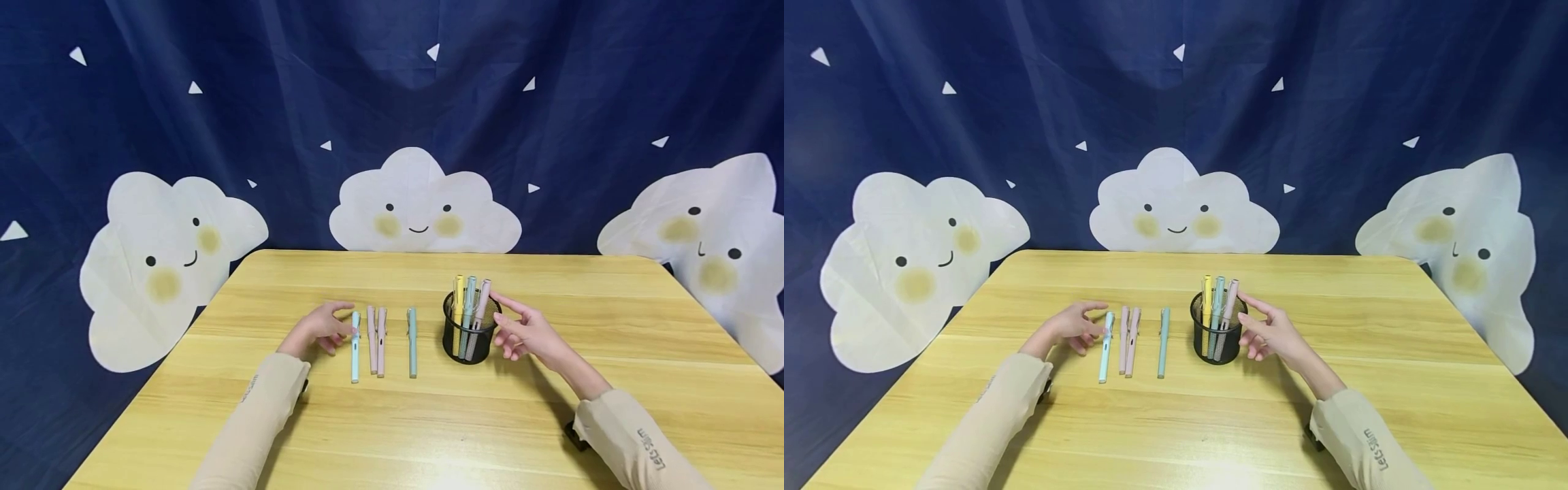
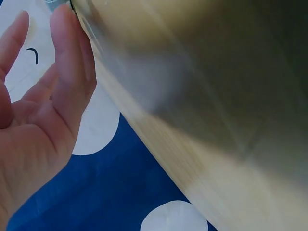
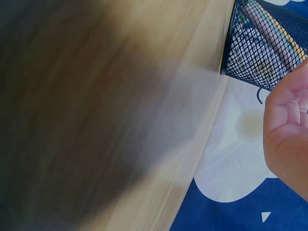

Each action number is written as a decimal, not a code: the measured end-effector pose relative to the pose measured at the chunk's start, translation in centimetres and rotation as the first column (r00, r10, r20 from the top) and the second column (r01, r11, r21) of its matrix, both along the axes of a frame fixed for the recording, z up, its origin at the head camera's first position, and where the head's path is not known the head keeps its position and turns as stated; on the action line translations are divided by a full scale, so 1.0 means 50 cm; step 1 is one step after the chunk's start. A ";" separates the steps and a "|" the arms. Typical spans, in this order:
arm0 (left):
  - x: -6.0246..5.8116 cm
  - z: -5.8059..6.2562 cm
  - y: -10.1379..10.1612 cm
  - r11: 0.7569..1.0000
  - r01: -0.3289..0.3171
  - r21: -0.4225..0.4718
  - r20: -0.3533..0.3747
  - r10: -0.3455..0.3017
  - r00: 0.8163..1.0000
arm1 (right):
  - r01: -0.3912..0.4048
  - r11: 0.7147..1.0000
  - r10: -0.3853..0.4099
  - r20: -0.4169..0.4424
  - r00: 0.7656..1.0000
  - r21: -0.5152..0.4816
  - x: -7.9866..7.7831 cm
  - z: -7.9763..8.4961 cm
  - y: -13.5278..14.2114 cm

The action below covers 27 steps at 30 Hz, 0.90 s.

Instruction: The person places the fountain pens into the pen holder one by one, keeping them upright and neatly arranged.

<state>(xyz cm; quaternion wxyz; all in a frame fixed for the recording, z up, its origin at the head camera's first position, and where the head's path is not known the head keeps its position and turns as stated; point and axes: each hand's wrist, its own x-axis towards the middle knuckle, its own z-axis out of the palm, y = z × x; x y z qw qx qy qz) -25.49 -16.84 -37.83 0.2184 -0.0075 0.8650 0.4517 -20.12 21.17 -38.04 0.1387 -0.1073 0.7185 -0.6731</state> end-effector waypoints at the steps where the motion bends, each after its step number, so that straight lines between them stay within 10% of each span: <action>1: 0.001 -0.001 0.000 1.000 0.000 0.009 0.015 0.000 1.000 | 0.000 1.000 0.000 0.001 1.000 0.000 0.000 0.000 0.000; 27: -0.008 -0.012 0.013 0.999 0.040 -0.016 0.126 -0.038 0.991 | 0.002 1.000 -0.002 0.010 1.000 0.000 0.001 0.004 0.000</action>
